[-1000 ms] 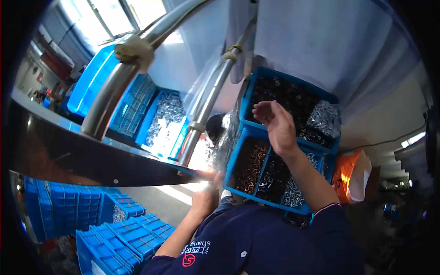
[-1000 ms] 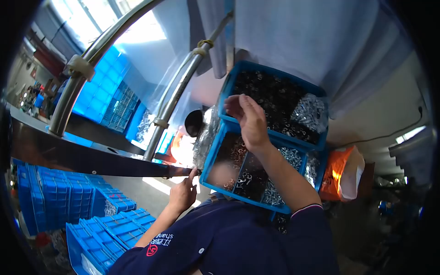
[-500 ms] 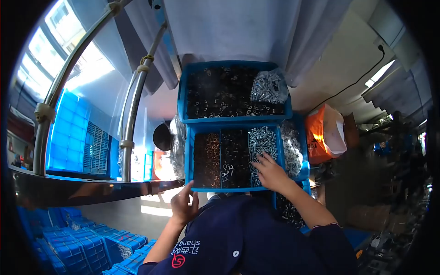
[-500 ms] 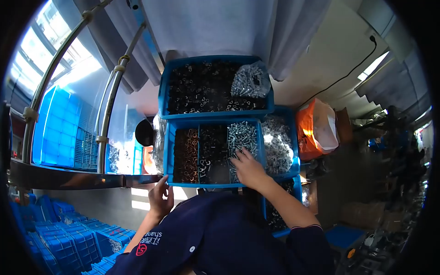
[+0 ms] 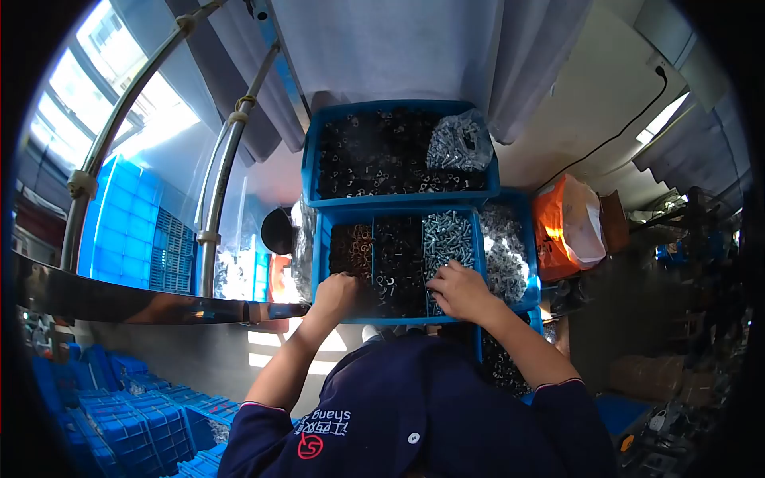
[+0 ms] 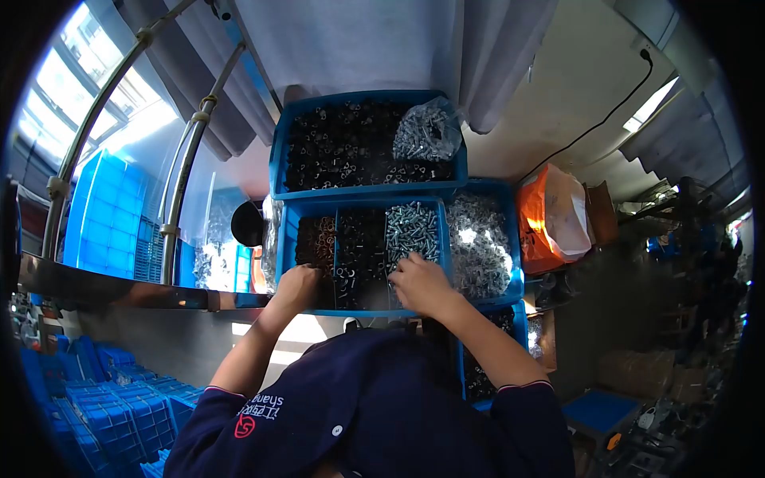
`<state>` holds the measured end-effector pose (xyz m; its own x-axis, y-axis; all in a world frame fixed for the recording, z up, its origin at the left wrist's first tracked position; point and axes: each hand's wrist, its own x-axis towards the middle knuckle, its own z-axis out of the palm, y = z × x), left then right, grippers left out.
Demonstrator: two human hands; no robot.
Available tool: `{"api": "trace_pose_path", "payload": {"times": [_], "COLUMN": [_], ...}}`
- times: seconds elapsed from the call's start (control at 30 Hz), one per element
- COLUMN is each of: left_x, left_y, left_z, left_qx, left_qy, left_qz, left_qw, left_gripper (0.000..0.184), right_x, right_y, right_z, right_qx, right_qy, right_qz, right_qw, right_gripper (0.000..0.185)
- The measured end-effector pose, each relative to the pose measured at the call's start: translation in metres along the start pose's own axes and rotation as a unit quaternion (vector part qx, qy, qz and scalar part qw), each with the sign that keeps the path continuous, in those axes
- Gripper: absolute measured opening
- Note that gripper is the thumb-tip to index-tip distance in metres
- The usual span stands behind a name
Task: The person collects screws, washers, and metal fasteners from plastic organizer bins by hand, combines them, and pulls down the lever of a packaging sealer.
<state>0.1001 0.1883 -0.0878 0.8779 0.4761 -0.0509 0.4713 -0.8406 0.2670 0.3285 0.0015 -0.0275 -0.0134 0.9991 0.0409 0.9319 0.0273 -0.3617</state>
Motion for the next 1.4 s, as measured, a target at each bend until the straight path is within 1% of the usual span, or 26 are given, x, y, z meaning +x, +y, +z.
{"api": "trace_pose_path", "payload": {"times": [0.07,0.17,0.27,0.3,0.33,0.37,0.4,0.43,0.47,0.5,0.53,0.57,0.63,0.67,0.7,0.73,0.77,0.83,1.03,1.13,1.17,1.2,1.23,1.3,1.33,1.4], "left_x": [-0.002,-0.002,-0.007,-0.009,-0.012,-0.014,-0.016,-0.017,-0.019,-0.019,-0.016,-0.014,-0.003,0.001,0.005,0.008,0.011,0.014,0.017,0.015,0.014,0.013,0.012,0.006,0.003,-0.005], "left_y": [0.008,0.009,0.014,0.017,0.021,0.025,0.027,0.026,0.025,0.024,0.023,0.026,0.047,0.053,0.057,0.06,0.062,0.064,0.055,0.052,0.051,0.05,0.049,0.046,0.046,0.04], "left_z": [-0.014,-0.021,-0.033,-0.037,-0.041,-0.046,-0.054,-0.056,-0.058,-0.058,-0.054,-0.053,-0.051,-0.044,-0.039,-0.036,-0.034,-0.034,-0.033,-0.028,-0.028,-0.029,-0.033,-0.047,-0.054,-0.055], "left_qx": [-0.03,-0.065,-0.094,-0.205,-0.312,-0.415,-0.599,-0.655,-0.708,-0.756,-0.757,-0.688,-0.528,-0.413,-0.35,-0.285,-0.218,-0.208,-0.148,-0.18,-0.184,-0.188,-0.268,-0.42,-0.515,-0.643], "left_qy": [0.002,-0.002,0.054,0.078,0.102,0.125,0.08,0.074,0.067,0.061,0.041,0.038,0.03,0.054,0.065,0.077,0.089,0.085,0.013,0.023,0.033,0.044,0.026,-0.009,-0.028,-0.049], "left_qz": [-0.023,0.023,-0.008,-0.05,-0.09,-0.129,-0.19,-0.208,-0.225,-0.241,-0.241,-0.226,-0.184,-0.139,-0.121,-0.102,-0.084,-0.098,-0.121,-0.09,-0.075,-0.06,-0.087,-0.136,-0.147,-0.142], "left_qw": [0.999,0.998,0.994,0.974,0.94,0.892,0.774,0.722,0.666,0.606,0.606,0.688,0.828,0.898,0.927,0.95,0.968,0.97,0.981,0.979,0.979,0.979,0.959,0.897,0.844,0.751], "left_gripper": [0.011,0.016,0.015,0.014,0.014,0.015,0.013,0.013,0.014,0.017,0.017,0.017,0.017,0.021,0.025,0.028,0.032,0.038,0.04,0.039,0.039,0.039,0.039,0.039,0.037,0.034], "right_x": [-0.005,-0.008,-0.007,-0.006,-0.006,-0.007,-0.01,-0.013,-0.016,-0.015,-0.015,-0.016,-0.011,-0.005,-0.002,-0.004,-0.008,-0.001,-0.001,0.011,0.017,0.026,0.036,0.069,0.092,0.146], "right_y": [-0.004,-0.002,-0.003,-0.004,-0.003,0.001,0.006,0.011,0.02,0.021,0.02,0.019,0.014,0.005,0.001,0.0,0.006,0.001,0.031,0.024,0.028,0.035,0.041,0.054,0.058,0.074], "right_z": [0.01,0.03,0.025,0.02,0.017,0.017,0.017,0.015,0.009,0.002,-0.006,-0.009,-0.007,-0.01,-0.011,0.011,0.021,0.014,0.009,-0.009,-0.017,-0.026,-0.034,-0.053,-0.061,-0.051], "right_qx": [0.022,0.031,0.06,0.077,0.093,0.197,0.297,0.393,0.572,0.612,0.649,0.685,0.482,0.374,0.26,0.135,0.101,0.035,0.156,0.32,0.459,0.585,0.692,0.803,0.796,0.784], "right_qy": [0.024,0.064,0.065,0.066,0.066,0.062,0.057,0.05,0.037,0.048,0.059,0.072,0.012,-0.021,-0.056,0.054,0.005,-0.095,-0.032,0.034,0.022,0.009,-0.006,-0.006,-0.011,-0.012], "right_qz": [0.017,0.033,0.034,0.04,0.047,0.112,0.176,0.238,0.259,0.27,0.28,0.289,0.256,0.228,0.196,0.109,0.126,0.158,0.003,0.051,0.134,0.214,0.289,0.255,0.286,0.258], "right_qw": [0.999,0.997,0.995,0.994,0.992,0.972,0.937,0.887,0.777,0.742,0.705,0.665,0.838,0.899,0.944,0.983,0.987,0.982,0.987,0.946,0.878,0.782,0.662,0.538,0.533,0.565], "right_gripper": [0.012,0.009,0.007,0.006,0.006,0.006,0.007,0.008,0.009,0.009,0.01,0.01,0.014,0.015,0.016,0.019,0.02,0.022,0.018,0.018,0.019,0.02,0.02,0.015,0.018,0.021]}}
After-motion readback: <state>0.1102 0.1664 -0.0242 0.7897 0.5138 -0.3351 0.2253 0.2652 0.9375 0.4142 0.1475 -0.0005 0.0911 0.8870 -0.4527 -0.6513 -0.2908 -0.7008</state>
